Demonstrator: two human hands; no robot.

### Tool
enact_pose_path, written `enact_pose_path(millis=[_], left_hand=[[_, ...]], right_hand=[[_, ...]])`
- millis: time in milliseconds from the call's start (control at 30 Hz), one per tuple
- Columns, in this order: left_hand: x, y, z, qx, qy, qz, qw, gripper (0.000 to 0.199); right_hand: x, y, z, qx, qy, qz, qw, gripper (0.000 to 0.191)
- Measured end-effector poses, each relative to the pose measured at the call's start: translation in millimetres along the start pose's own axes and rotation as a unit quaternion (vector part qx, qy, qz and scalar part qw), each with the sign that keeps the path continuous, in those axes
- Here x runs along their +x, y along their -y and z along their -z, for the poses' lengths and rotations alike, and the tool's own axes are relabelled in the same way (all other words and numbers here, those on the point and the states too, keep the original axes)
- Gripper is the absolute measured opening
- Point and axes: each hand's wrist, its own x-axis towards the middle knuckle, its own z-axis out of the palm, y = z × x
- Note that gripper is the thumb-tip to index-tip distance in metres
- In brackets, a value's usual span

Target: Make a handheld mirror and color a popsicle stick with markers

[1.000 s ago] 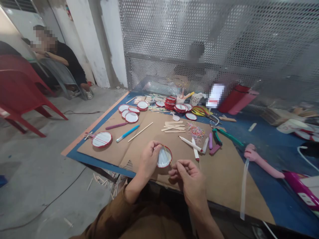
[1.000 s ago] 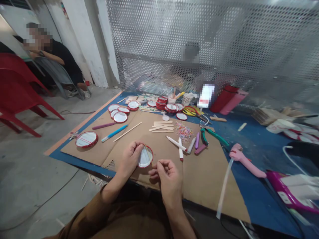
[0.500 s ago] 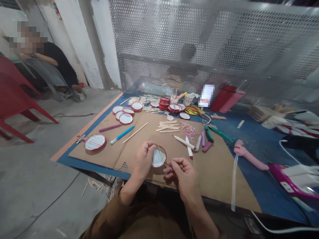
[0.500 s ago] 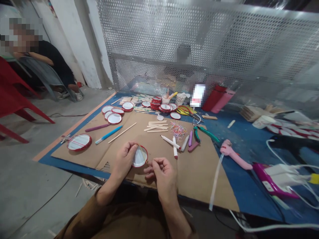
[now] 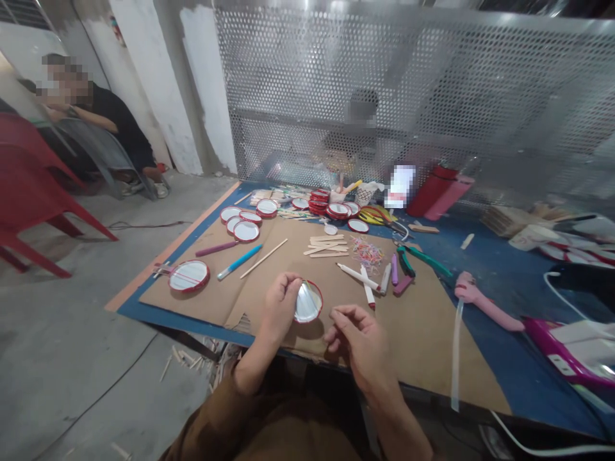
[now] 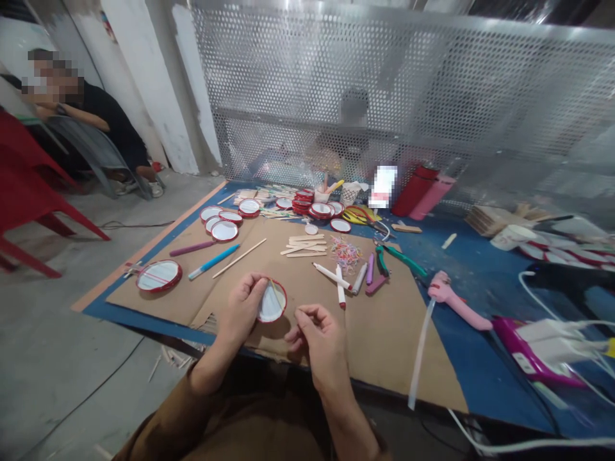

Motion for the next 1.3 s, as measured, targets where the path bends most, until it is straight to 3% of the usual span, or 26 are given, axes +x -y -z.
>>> enact_pose_path(millis=[167, 333, 433, 567, 667, 900, 1067, 1300], left_hand=[[-1, -1, -1.9, 0.027, 0.072, -0.034, 0.996, 0.015], [-4, -3, -2.7, 0.037, 0.131, -0.048, 0.989, 0.015], [-3, 1, -3.0, 0.032, 0.15, -0.059, 0.986, 0.017], [-1, 5, -2.0, -0.015, 0.129, -0.079, 0.988, 0.027], [-1, 4, -0.8, -0.038, 0.09, -0.045, 0.994, 0.028], [-4, -3, -0.3, -0.026, 0.111, -0.03, 0.993, 0.027], [-4, -2, -0.1, -0.034, 0.113, -0.014, 0.993, 0.026], [-4, -3, -0.1, -0.016, 0.113, -0.042, 0.993, 0.019]], right_hand=[[6, -7, 5, -0.033, 0.06, 0.003, 0.998, 0.045], [12, -6, 8, -0.06, 0.067, 0.005, 0.996, 0.048], [13, -2, 6, -0.028, 0.078, -0.028, 0.996, 0.049], [13, 1, 6, 0.027, 0.06, -0.051, 0.996, 0.051], [13, 1, 7, 0.043, 0.028, -0.036, 0.998, 0.051], [11, 4, 5, 0.055, 0.012, -0.018, 0.998, 0.05], [10, 9, 4, 0.054, 0.047, 0.039, 0.997, 0.055], [10, -2, 14, -0.007, 0.116, 0.058, 0.991, 0.051]])
